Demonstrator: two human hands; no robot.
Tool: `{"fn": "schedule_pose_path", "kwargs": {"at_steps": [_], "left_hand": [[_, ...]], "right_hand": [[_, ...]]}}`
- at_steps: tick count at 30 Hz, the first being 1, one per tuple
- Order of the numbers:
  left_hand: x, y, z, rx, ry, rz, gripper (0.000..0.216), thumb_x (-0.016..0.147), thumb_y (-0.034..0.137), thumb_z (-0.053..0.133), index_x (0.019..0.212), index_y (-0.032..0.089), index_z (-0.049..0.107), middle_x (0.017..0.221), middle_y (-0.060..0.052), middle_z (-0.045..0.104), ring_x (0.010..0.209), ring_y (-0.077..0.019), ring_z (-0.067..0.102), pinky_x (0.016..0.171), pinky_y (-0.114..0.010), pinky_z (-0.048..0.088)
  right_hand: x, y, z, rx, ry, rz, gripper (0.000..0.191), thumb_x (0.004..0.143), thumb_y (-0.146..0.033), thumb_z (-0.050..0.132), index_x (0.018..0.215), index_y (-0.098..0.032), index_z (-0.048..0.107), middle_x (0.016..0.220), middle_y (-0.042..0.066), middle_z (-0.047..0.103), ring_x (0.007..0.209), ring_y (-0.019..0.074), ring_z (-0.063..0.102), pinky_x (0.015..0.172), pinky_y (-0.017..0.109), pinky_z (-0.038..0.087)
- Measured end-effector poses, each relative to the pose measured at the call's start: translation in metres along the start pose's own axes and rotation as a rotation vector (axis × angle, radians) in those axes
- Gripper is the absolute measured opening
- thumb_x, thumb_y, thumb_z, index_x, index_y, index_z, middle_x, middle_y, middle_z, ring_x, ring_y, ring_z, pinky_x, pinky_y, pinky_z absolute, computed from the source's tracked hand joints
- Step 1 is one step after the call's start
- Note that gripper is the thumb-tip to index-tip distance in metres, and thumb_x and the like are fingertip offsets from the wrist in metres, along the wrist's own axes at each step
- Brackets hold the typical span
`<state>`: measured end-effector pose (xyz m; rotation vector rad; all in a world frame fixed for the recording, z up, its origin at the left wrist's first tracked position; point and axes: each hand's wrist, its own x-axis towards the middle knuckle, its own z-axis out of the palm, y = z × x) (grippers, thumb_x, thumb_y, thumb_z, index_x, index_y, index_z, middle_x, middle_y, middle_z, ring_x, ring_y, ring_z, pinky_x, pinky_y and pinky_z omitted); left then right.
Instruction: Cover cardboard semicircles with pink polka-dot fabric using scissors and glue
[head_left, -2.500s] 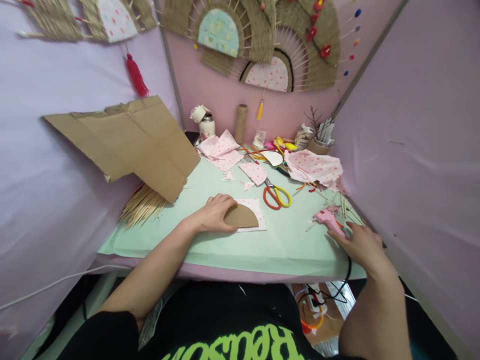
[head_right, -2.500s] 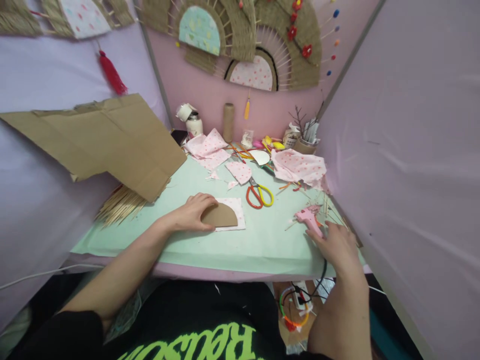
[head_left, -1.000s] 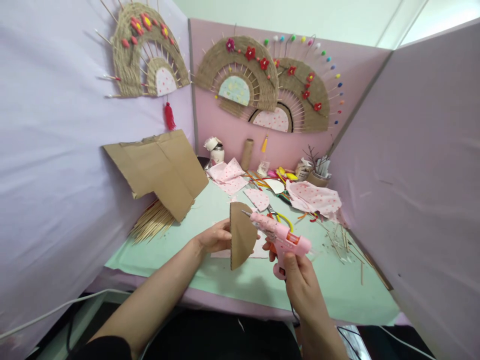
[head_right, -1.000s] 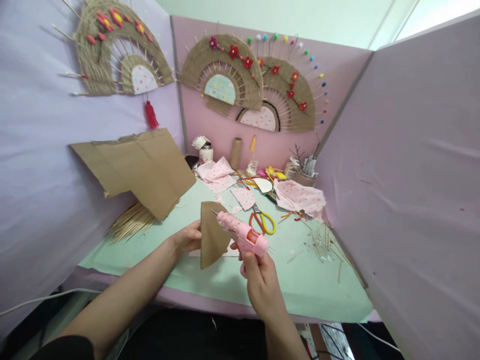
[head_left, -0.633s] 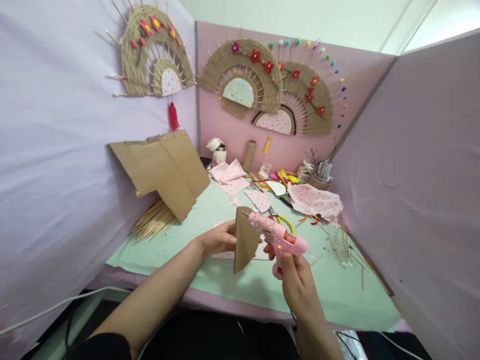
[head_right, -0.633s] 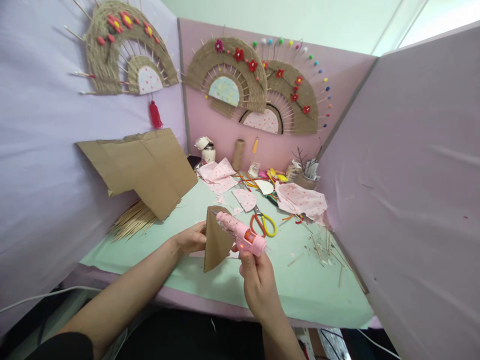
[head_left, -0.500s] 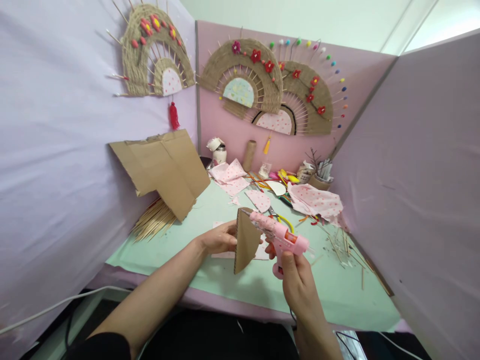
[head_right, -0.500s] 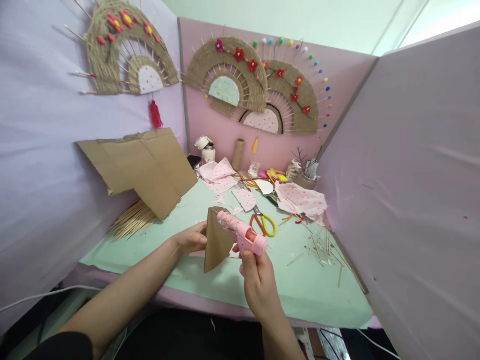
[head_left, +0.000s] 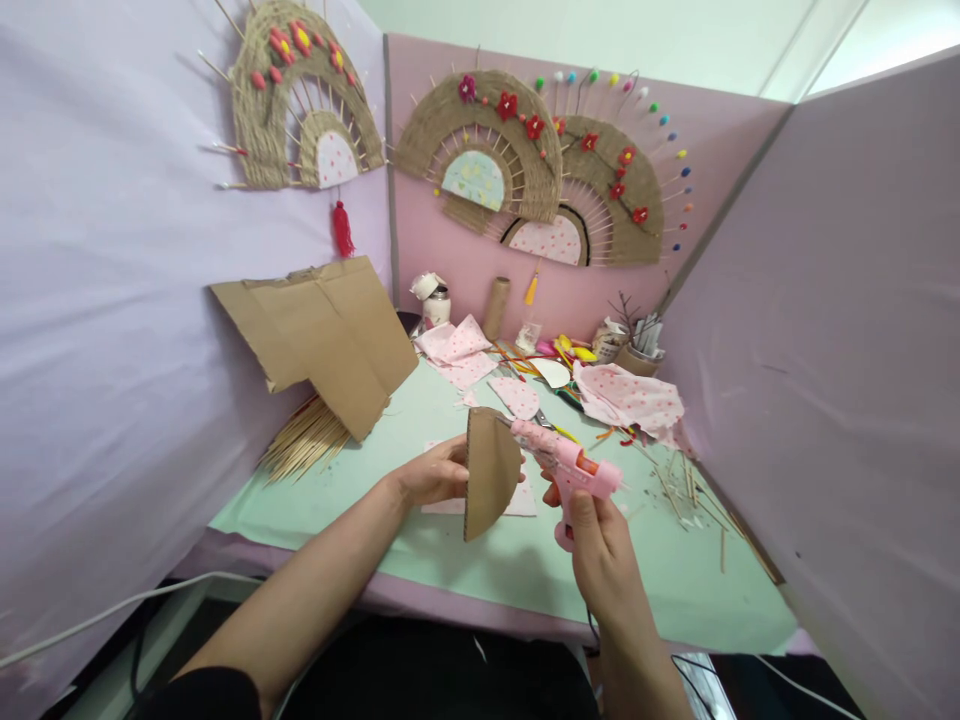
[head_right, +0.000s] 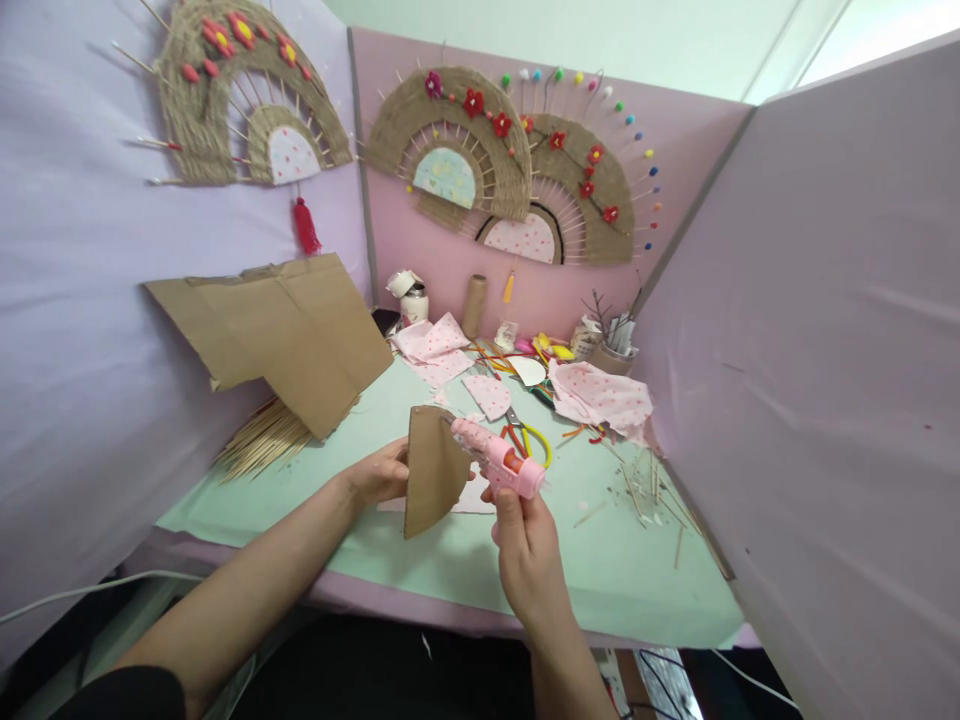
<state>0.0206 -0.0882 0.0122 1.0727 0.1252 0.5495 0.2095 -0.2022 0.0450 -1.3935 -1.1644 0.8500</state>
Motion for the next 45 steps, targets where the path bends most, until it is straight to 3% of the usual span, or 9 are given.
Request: {"fn": "schedule_pose_path", "kwargs": {"at_steps": [10, 21, 32, 39, 45], "left_hand": [[0.000, 0.000, 0.000, -0.022, 0.010, 0.036, 0.074, 0.065, 0.035, 0.075, 0.131, 0.018, 0.048, 0.134, -0.019, 0.050, 0.124, -0.0404, 0.044, 0.098, -0.053, 0.034], [0.001, 0.005, 0.005, -0.063, 0.104, 0.119, 0.068, 0.067, 0.033, 0.073, 0.128, 0.015, 0.050, 0.132, -0.019, 0.052, 0.123, -0.0375, 0.047, 0.100, -0.049, 0.033], [0.002, 0.003, 0.001, -0.035, 0.149, 0.186, 0.060, 0.070, 0.033, 0.069, 0.125, 0.015, 0.055, 0.128, -0.016, 0.057, 0.119, -0.0338, 0.051, 0.102, -0.047, 0.032], [0.005, 0.003, 0.001, -0.063, 0.197, 0.247, 0.056, 0.071, 0.031, 0.067, 0.124, 0.014, 0.056, 0.132, -0.015, 0.054, 0.119, -0.0322, 0.050, 0.100, -0.043, 0.035], [0.005, 0.004, 0.001, -0.074, 0.181, 0.260, 0.054, 0.072, 0.031, 0.067, 0.123, 0.015, 0.058, 0.130, -0.013, 0.056, 0.118, -0.0310, 0.052, 0.099, -0.043, 0.036]], "right_hand": [[0.001, 0.004, -0.007, -0.041, -0.001, 0.022, 0.048, 0.085, -0.061, 0.042, 0.086, -0.015, 0.059, 0.073, 0.005, 0.059, 0.050, 0.0118, 0.042, 0.044, 0.025, 0.035], [0.001, 0.004, -0.014, -0.102, 0.013, 0.022, 0.048, 0.084, -0.062, 0.041, 0.076, -0.017, 0.056, 0.061, 0.001, 0.051, 0.049, 0.0122, 0.041, 0.045, 0.025, 0.036], [0.002, 0.008, -0.018, -0.164, -0.029, 0.057, 0.049, 0.085, -0.062, 0.039, 0.082, -0.016, 0.057, 0.066, 0.003, 0.054, 0.052, 0.0128, 0.041, 0.046, 0.025, 0.037], [0.001, 0.005, -0.020, -0.202, -0.071, 0.039, 0.055, 0.084, -0.062, 0.040, 0.097, -0.014, 0.063, 0.086, 0.009, 0.063, 0.053, 0.0124, 0.044, 0.050, 0.026, 0.043], [-0.001, 0.003, -0.020, -0.205, -0.081, 0.055, 0.055, 0.084, -0.061, 0.041, 0.101, -0.014, 0.064, 0.091, 0.010, 0.065, 0.056, 0.0130, 0.047, 0.051, 0.027, 0.046]]}}
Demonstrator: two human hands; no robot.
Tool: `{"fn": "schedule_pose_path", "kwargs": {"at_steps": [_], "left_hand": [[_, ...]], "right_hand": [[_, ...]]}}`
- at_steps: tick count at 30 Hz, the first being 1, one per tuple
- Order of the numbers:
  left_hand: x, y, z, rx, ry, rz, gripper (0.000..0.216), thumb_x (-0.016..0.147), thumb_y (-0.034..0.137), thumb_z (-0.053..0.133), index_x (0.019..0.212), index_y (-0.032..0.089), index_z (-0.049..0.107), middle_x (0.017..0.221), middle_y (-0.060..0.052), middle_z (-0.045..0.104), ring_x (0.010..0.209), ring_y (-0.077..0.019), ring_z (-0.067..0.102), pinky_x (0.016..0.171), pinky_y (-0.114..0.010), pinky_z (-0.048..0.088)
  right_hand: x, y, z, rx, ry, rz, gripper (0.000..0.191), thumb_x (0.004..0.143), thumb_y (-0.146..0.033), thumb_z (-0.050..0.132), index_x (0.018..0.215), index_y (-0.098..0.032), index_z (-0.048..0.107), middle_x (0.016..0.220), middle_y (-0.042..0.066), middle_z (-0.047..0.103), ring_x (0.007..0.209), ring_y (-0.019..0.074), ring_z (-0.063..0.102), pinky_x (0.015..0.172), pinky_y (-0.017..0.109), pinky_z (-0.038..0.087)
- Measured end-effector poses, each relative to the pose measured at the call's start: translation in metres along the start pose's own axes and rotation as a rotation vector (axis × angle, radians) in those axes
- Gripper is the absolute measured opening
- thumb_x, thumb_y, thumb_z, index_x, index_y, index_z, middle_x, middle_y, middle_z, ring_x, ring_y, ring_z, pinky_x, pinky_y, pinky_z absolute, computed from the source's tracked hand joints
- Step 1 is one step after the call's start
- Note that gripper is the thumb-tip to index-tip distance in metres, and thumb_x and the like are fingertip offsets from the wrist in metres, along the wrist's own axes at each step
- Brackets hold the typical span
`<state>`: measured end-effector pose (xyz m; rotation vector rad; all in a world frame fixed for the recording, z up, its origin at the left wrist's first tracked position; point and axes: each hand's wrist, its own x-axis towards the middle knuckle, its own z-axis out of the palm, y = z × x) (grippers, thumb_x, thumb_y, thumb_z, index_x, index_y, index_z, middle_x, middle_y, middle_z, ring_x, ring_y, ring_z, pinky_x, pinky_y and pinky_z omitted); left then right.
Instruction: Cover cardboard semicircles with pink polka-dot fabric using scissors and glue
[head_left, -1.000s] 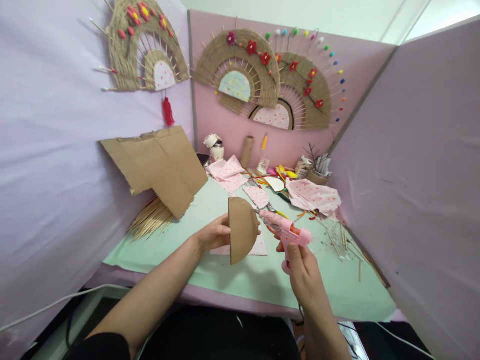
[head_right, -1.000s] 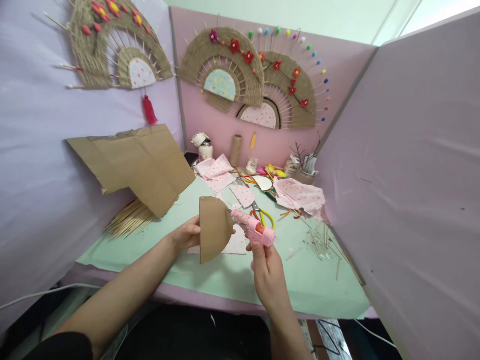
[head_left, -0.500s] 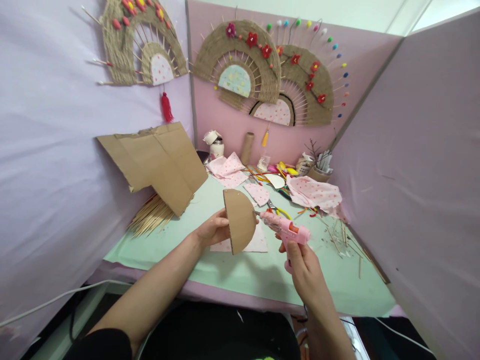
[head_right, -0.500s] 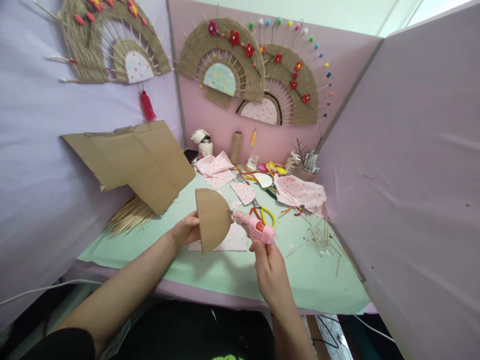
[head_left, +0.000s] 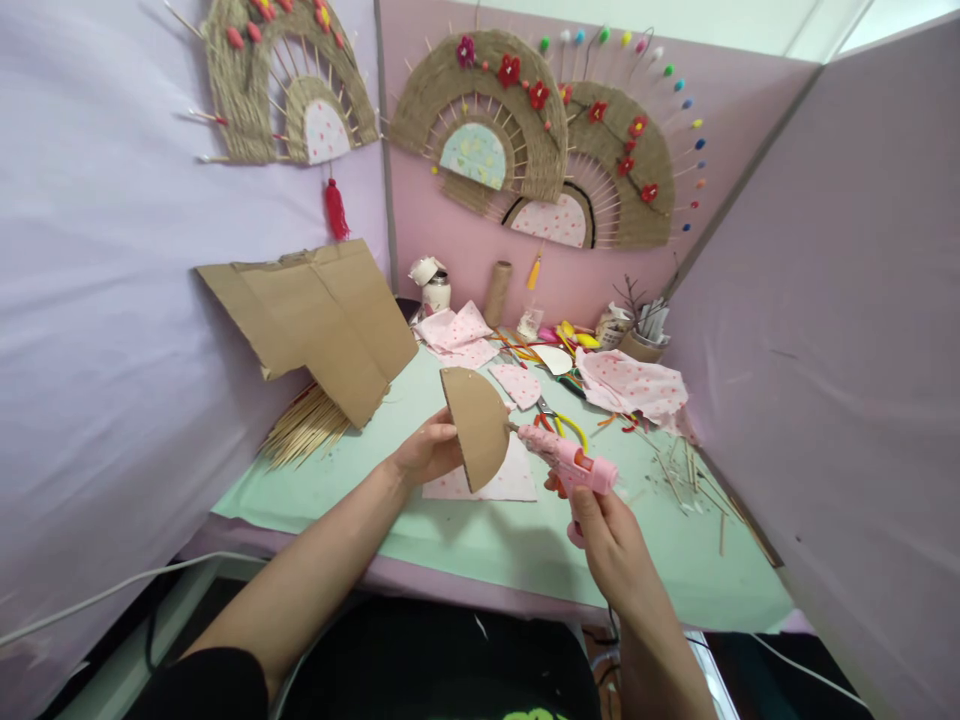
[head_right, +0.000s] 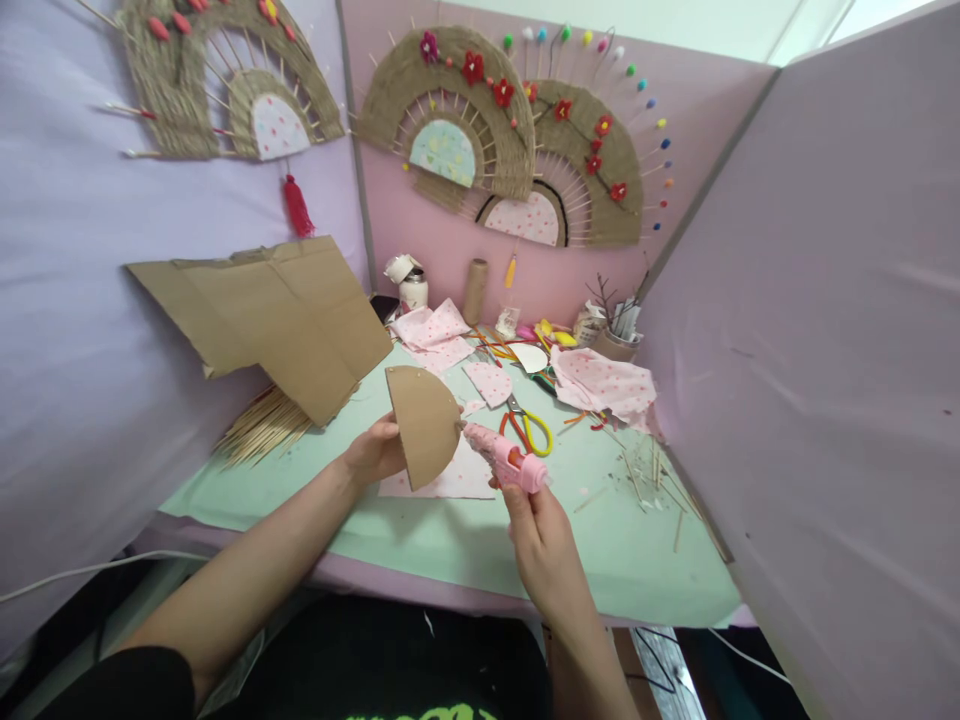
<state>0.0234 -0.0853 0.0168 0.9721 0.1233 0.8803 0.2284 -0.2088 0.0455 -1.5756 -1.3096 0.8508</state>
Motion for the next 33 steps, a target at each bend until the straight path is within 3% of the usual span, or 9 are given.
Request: {"fn": "schedule_pose_path", "kwargs": {"at_steps": [7, 17, 33], "left_hand": [[0.000, 0.001, 0.001, 0.025, -0.017, 0.002, 0.057, 0.071, 0.036, 0.068, 0.123, 0.014, 0.057, 0.129, -0.017, 0.055, 0.119, -0.0341, 0.050, 0.100, -0.046, 0.035], [0.000, -0.001, -0.005, -0.006, 0.013, 0.016, 0.054, 0.072, 0.033, 0.067, 0.121, 0.015, 0.056, 0.132, -0.017, 0.053, 0.122, -0.0353, 0.048, 0.099, -0.049, 0.035], [0.004, -0.001, -0.005, -0.036, 0.114, 0.127, 0.046, 0.072, 0.029, 0.068, 0.116, 0.019, 0.059, 0.132, -0.012, 0.054, 0.124, -0.0338, 0.046, 0.098, -0.046, 0.038]], "right_hand": [[-0.002, 0.003, -0.001, -0.033, 0.021, 0.007, 0.054, 0.085, -0.060, 0.040, 0.104, -0.015, 0.062, 0.092, 0.010, 0.065, 0.060, 0.0144, 0.052, 0.054, 0.027, 0.048], [-0.004, 0.004, -0.002, -0.096, 0.020, 0.014, 0.053, 0.085, -0.063, 0.036, 0.089, -0.016, 0.061, 0.083, 0.008, 0.062, 0.058, 0.0141, 0.051, 0.051, 0.026, 0.047], [-0.015, 0.000, -0.006, -0.160, -0.045, -0.050, 0.044, 0.086, -0.055, 0.040, 0.081, -0.017, 0.062, 0.079, 0.007, 0.064, 0.065, 0.0166, 0.056, 0.059, 0.027, 0.049]]}}
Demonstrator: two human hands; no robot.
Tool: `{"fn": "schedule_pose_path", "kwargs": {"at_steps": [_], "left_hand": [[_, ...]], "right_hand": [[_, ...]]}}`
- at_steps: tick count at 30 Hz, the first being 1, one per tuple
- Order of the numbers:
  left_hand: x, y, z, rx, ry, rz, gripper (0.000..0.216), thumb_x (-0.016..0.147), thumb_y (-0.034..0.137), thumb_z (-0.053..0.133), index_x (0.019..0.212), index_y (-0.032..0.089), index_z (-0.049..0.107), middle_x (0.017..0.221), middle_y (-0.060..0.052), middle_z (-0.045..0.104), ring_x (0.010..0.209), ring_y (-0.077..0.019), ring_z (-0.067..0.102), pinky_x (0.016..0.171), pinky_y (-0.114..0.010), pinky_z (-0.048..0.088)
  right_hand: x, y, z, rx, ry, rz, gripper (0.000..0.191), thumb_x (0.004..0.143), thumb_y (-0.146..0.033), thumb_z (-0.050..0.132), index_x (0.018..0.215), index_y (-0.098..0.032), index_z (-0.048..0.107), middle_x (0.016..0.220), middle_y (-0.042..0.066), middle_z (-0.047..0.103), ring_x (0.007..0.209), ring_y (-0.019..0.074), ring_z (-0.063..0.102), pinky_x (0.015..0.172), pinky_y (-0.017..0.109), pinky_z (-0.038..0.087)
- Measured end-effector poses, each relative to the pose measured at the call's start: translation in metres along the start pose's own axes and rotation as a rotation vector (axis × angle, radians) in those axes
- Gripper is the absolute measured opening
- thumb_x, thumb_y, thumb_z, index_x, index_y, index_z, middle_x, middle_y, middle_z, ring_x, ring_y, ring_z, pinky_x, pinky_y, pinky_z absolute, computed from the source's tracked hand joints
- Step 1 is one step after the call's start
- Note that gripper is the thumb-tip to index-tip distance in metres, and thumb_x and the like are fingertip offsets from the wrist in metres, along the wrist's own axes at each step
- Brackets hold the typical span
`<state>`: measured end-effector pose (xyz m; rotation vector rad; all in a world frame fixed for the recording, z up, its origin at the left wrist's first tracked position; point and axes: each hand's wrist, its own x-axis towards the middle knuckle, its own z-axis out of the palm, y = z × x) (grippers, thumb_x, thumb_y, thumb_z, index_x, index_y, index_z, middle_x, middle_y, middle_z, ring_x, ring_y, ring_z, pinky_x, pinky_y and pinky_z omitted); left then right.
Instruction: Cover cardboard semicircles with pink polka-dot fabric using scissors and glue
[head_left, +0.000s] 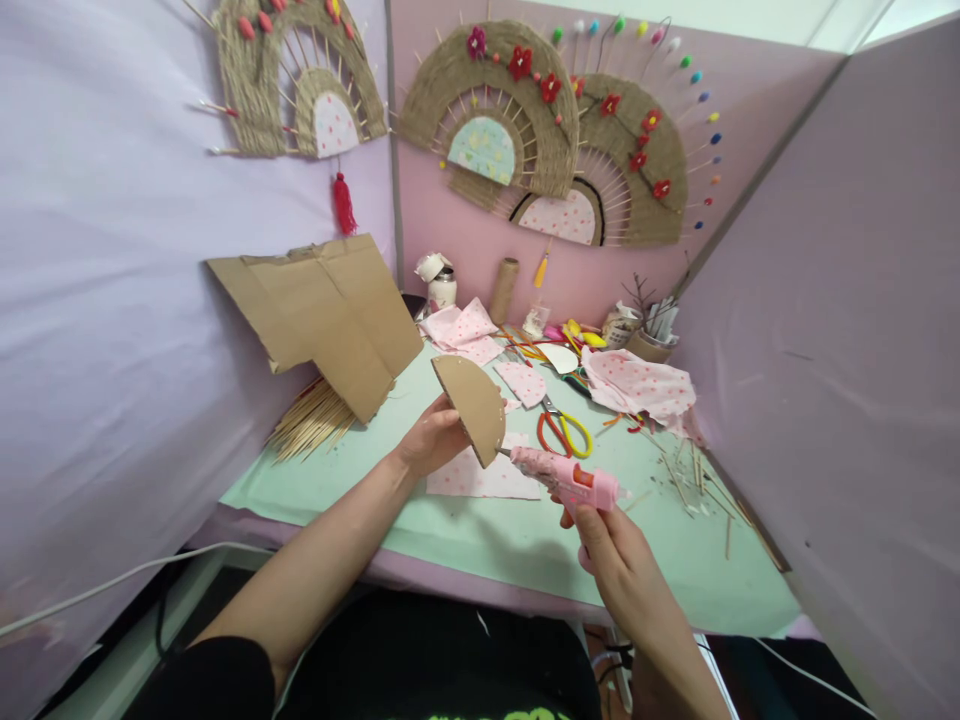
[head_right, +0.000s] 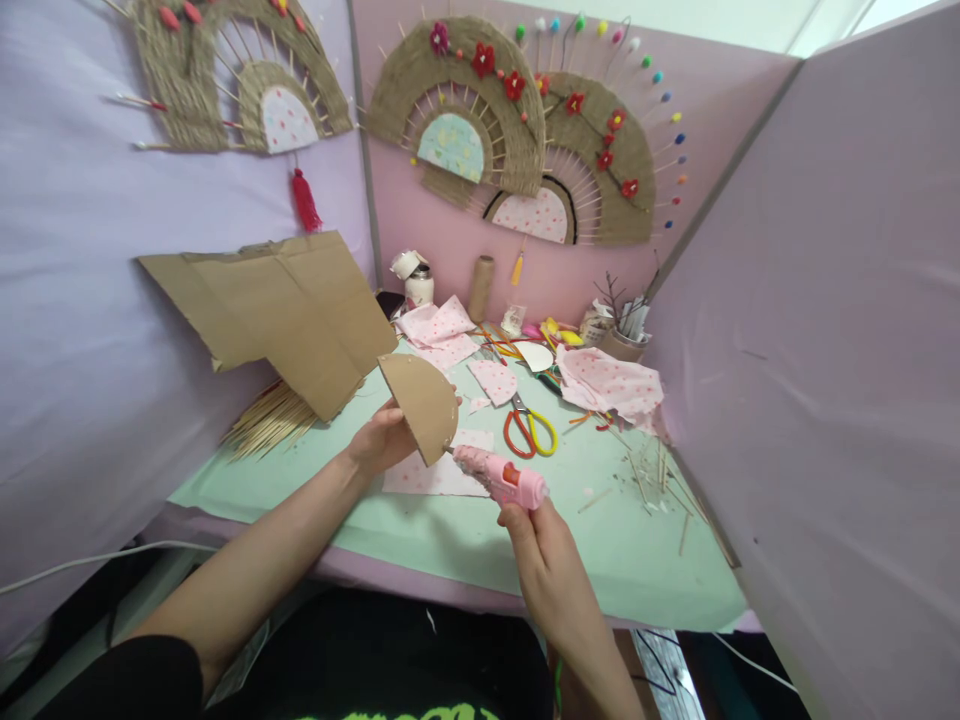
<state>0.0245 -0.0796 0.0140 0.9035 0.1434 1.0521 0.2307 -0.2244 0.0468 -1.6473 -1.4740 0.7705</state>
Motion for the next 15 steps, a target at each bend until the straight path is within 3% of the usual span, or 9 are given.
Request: {"fn": "schedule_pose_path", "kwargs": {"at_steps": [10, 15], "left_hand": [[0.000, 0.000, -0.004, 0.014, 0.060, -0.023, 0.044, 0.072, 0.026, 0.067, 0.114, 0.021, 0.058, 0.132, -0.011, 0.054, 0.126, -0.0310, 0.045, 0.097, -0.044, 0.038], [-0.001, -0.004, -0.006, 0.037, -0.007, -0.112, 0.045, 0.074, 0.028, 0.067, 0.117, 0.020, 0.057, 0.130, -0.014, 0.055, 0.119, -0.0313, 0.051, 0.096, -0.045, 0.038]], "right_hand": [[-0.004, -0.002, -0.003, 0.078, -0.099, 0.029, 0.047, 0.086, -0.059, 0.039, 0.081, -0.017, 0.062, 0.068, 0.005, 0.057, 0.054, 0.0142, 0.046, 0.047, 0.025, 0.041], [-0.002, -0.009, -0.003, 0.162, -0.035, -0.007, 0.052, 0.085, -0.061, 0.038, 0.090, -0.015, 0.063, 0.062, 0.002, 0.051, 0.053, 0.0140, 0.045, 0.046, 0.025, 0.039]]}}
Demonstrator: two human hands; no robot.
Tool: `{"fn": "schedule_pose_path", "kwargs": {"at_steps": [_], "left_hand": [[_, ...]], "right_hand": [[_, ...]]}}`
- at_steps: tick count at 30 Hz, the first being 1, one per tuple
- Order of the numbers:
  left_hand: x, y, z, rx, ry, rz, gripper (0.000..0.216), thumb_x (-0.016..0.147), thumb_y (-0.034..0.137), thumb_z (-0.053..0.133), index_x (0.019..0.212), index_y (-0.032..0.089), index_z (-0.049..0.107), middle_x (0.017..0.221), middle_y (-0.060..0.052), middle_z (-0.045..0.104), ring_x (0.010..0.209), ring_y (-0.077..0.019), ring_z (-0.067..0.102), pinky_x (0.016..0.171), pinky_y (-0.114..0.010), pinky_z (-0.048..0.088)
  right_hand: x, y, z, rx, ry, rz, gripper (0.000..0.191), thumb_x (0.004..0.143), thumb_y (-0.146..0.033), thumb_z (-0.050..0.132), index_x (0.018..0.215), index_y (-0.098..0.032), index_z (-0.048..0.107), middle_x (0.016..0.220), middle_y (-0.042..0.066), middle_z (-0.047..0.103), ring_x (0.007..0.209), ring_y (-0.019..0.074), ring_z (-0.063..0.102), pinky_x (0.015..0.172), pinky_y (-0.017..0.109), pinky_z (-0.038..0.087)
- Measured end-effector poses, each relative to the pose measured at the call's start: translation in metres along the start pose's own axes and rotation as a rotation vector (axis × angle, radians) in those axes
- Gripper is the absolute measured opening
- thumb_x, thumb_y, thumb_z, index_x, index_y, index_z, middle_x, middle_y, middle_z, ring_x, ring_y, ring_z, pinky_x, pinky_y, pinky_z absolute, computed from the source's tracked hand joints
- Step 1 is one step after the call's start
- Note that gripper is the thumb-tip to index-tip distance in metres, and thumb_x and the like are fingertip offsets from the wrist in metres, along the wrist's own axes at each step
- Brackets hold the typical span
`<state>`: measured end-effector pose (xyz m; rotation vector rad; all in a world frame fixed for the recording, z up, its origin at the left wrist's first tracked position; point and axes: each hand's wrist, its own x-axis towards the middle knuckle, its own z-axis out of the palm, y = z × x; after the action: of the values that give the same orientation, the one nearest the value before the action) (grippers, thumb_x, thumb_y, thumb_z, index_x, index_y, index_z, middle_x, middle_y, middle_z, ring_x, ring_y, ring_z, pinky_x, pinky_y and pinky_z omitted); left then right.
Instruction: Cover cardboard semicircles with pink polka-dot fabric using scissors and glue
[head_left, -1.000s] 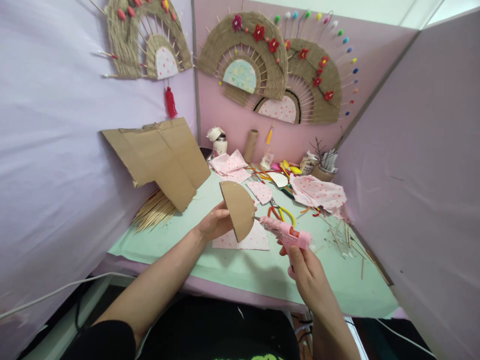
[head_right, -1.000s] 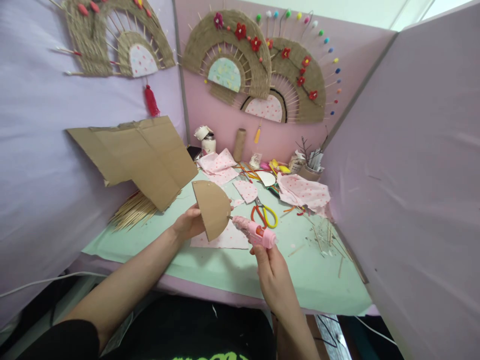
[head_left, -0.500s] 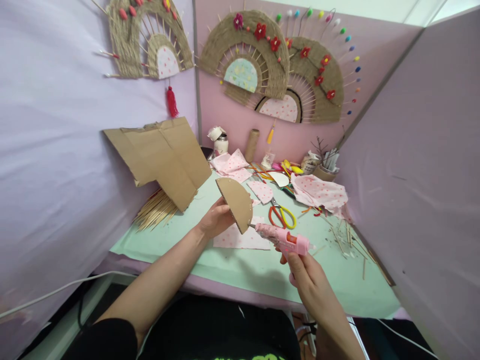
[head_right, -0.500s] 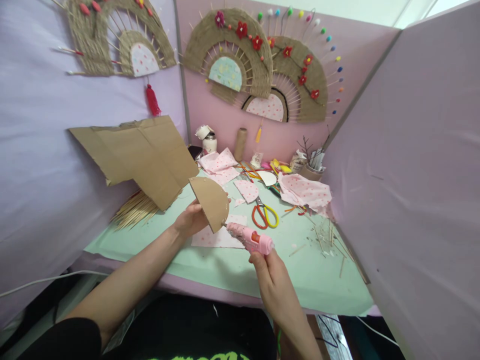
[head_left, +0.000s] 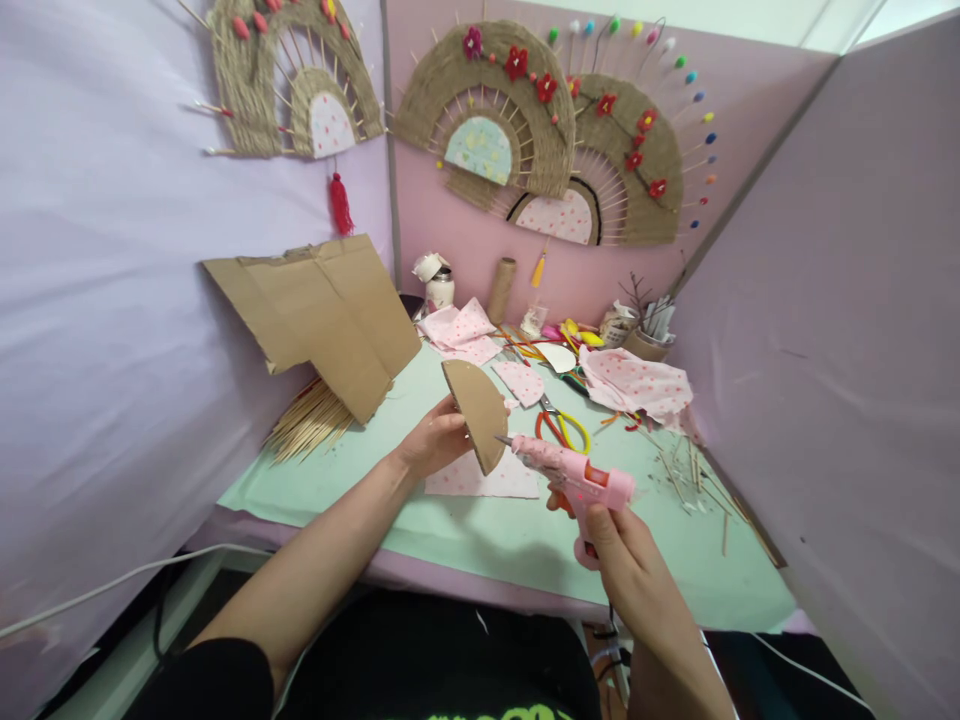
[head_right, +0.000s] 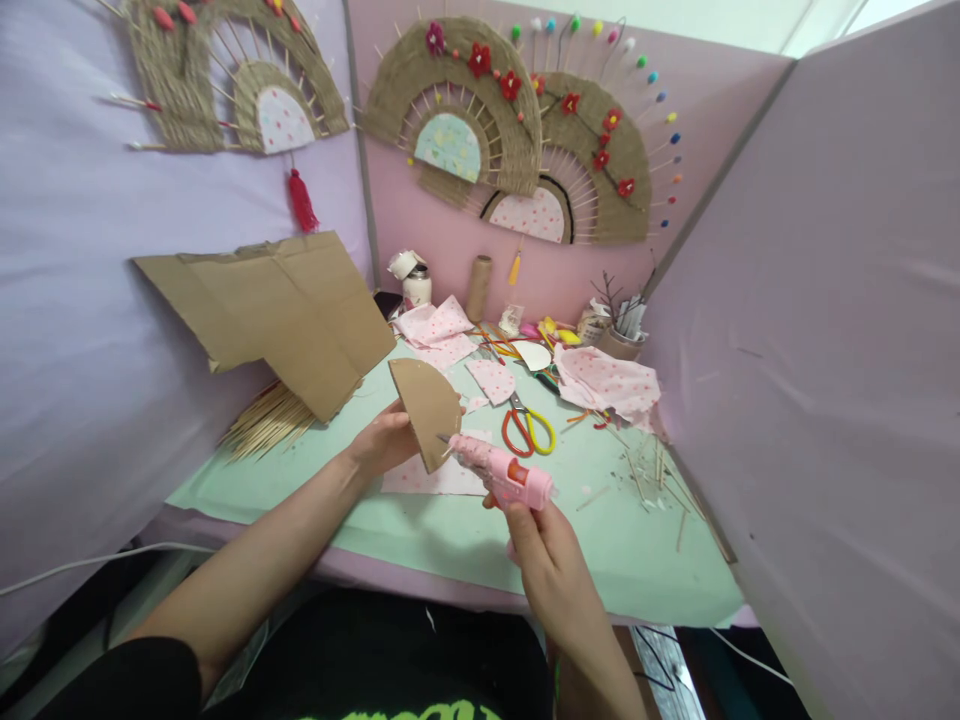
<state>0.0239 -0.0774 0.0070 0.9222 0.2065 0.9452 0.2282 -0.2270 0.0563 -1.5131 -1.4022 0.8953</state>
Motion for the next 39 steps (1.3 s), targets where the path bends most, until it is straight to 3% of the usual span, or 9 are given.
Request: {"fn": "schedule_pose_path", "kwargs": {"at_steps": [6, 10, 17, 30, 36, 39], "left_hand": [[-0.004, -0.002, 0.002, 0.113, -0.069, -0.173, 0.056, 0.067, 0.028, 0.074, 0.120, 0.021, 0.056, 0.126, -0.013, 0.058, 0.113, -0.0295, 0.055, 0.089, -0.040, 0.042], [-0.005, -0.001, 0.006, 0.155, -0.148, -0.207, 0.058, 0.069, 0.028, 0.074, 0.123, 0.022, 0.055, 0.122, -0.013, 0.060, 0.112, -0.0293, 0.055, 0.089, -0.040, 0.042], [-0.005, -0.004, 0.003, 0.188, -0.175, -0.195, 0.060, 0.069, 0.030, 0.075, 0.125, 0.022, 0.053, 0.127, -0.014, 0.056, 0.115, -0.0295, 0.053, 0.091, -0.040, 0.041], [-0.005, -0.002, 0.004, 0.159, -0.105, -0.173, 0.055, 0.068, 0.030, 0.075, 0.120, 0.021, 0.057, 0.123, -0.012, 0.059, 0.110, -0.0279, 0.056, 0.089, -0.040, 0.042], [-0.002, -0.001, 0.000, 0.055, -0.089, -0.092, 0.054, 0.071, 0.030, 0.071, 0.121, 0.019, 0.055, 0.133, -0.015, 0.052, 0.120, -0.0338, 0.050, 0.097, -0.047, 0.038], [-0.002, 0.000, -0.001, 0.034, -0.077, -0.066, 0.053, 0.071, 0.032, 0.071, 0.121, 0.018, 0.056, 0.132, -0.016, 0.053, 0.121, -0.0341, 0.049, 0.096, -0.047, 0.038]], "right_hand": [[0.007, -0.005, 0.008, 0.054, 0.048, -0.024, 0.052, 0.085, -0.060, 0.040, 0.095, -0.014, 0.064, 0.056, -0.001, 0.046, 0.051, 0.0129, 0.041, 0.045, 0.024, 0.039], [0.010, -0.005, 0.011, 0.090, 0.069, -0.031, 0.052, 0.085, -0.059, 0.042, 0.093, -0.013, 0.064, 0.059, 0.001, 0.050, 0.051, 0.0125, 0.043, 0.044, 0.023, 0.038], [0.012, -0.003, 0.014, 0.099, 0.036, -0.037, 0.050, 0.087, -0.058, 0.039, 0.096, -0.014, 0.061, 0.085, 0.008, 0.061, 0.054, 0.0113, 0.044, 0.045, 0.023, 0.039], [0.009, 0.000, 0.012, 0.048, -0.002, 0.025, 0.051, 0.086, -0.061, 0.038, 0.089, -0.015, 0.060, 0.091, 0.011, 0.062, 0.057, 0.0125, 0.047, 0.046, 0.024, 0.039], [0.005, 0.005, 0.009, -0.024, -0.024, -0.021, 0.046, 0.087, -0.056, 0.041, 0.095, -0.017, 0.064, 0.081, 0.009, 0.065, 0.059, 0.0160, 0.053, 0.044, 0.024, 0.039], [0.004, 0.004, 0.008, -0.037, -0.012, -0.058, 0.041, 0.085, -0.054, 0.046, 0.089, -0.020, 0.068, 0.070, 0.006, 0.064, 0.058, 0.0178, 0.054, 0.043, 0.025, 0.041]]}}
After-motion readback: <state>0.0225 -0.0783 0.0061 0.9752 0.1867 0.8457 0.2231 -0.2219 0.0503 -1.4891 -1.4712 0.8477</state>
